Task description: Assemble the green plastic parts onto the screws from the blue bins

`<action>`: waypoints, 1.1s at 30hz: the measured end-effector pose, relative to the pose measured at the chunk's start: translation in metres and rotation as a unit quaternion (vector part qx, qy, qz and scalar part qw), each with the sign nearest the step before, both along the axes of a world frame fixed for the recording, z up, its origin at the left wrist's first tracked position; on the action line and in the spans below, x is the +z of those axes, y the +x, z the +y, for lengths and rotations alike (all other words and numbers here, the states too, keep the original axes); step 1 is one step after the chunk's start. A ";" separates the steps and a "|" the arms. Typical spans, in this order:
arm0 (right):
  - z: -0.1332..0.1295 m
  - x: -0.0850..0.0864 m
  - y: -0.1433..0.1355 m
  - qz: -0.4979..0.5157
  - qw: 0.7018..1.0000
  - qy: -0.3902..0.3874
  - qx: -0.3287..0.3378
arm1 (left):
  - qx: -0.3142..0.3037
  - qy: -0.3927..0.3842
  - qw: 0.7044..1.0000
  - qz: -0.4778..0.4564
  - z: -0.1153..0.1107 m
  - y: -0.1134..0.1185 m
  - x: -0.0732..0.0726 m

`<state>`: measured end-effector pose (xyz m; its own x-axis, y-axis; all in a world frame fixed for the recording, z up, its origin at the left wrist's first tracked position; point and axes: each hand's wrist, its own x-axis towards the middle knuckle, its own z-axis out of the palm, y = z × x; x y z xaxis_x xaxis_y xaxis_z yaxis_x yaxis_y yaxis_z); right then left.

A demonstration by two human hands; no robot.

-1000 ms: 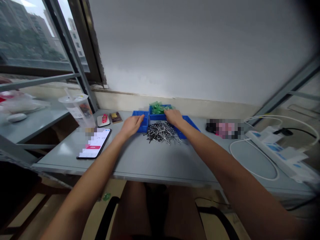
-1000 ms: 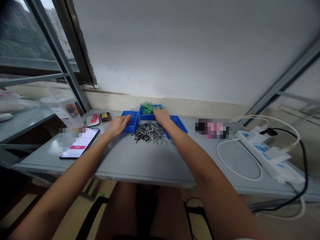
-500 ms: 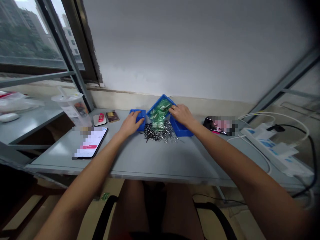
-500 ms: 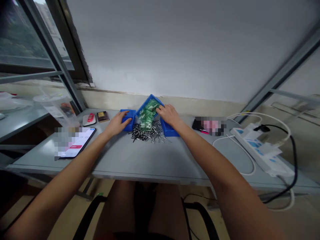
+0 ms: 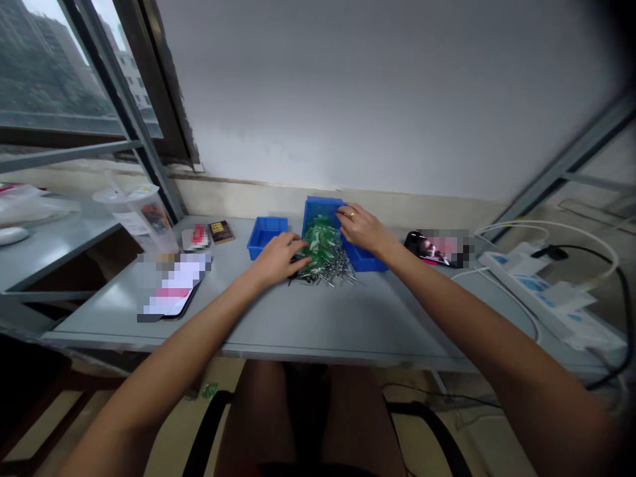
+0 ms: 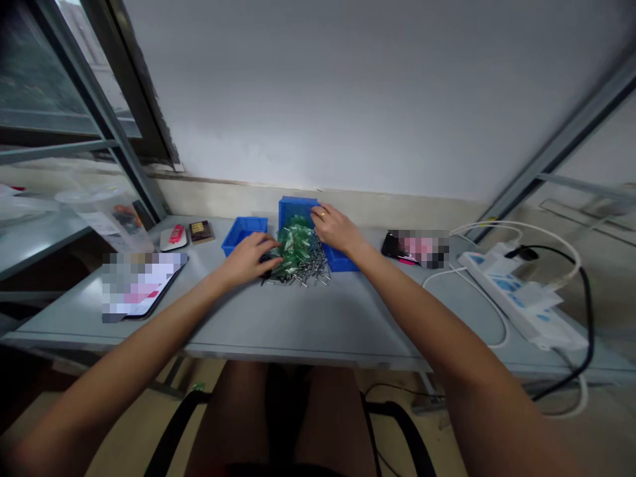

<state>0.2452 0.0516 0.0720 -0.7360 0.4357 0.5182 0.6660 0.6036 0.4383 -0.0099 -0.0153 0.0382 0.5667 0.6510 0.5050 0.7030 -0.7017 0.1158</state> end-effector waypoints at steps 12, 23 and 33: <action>-0.035 -0.023 -0.016 0.270 0.963 0.003 0.001 | -0.009 -0.057 0.993 -0.099 0.008 0.000 -0.012; -0.052 0.003 -0.034 0.370 0.913 -0.172 -0.023 | -0.004 -0.007 1.000 -0.006 0.002 0.002 -0.011; -0.057 -0.004 -0.027 0.336 0.940 -0.062 0.007 | -0.083 0.073 0.994 0.011 -0.013 0.007 0.004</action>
<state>0.2182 -0.0051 0.0681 -0.2669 0.5170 0.8133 0.7594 0.6324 -0.1528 -0.0027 -0.0282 0.0424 0.6721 0.4681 0.5737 0.5769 -0.8168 -0.0095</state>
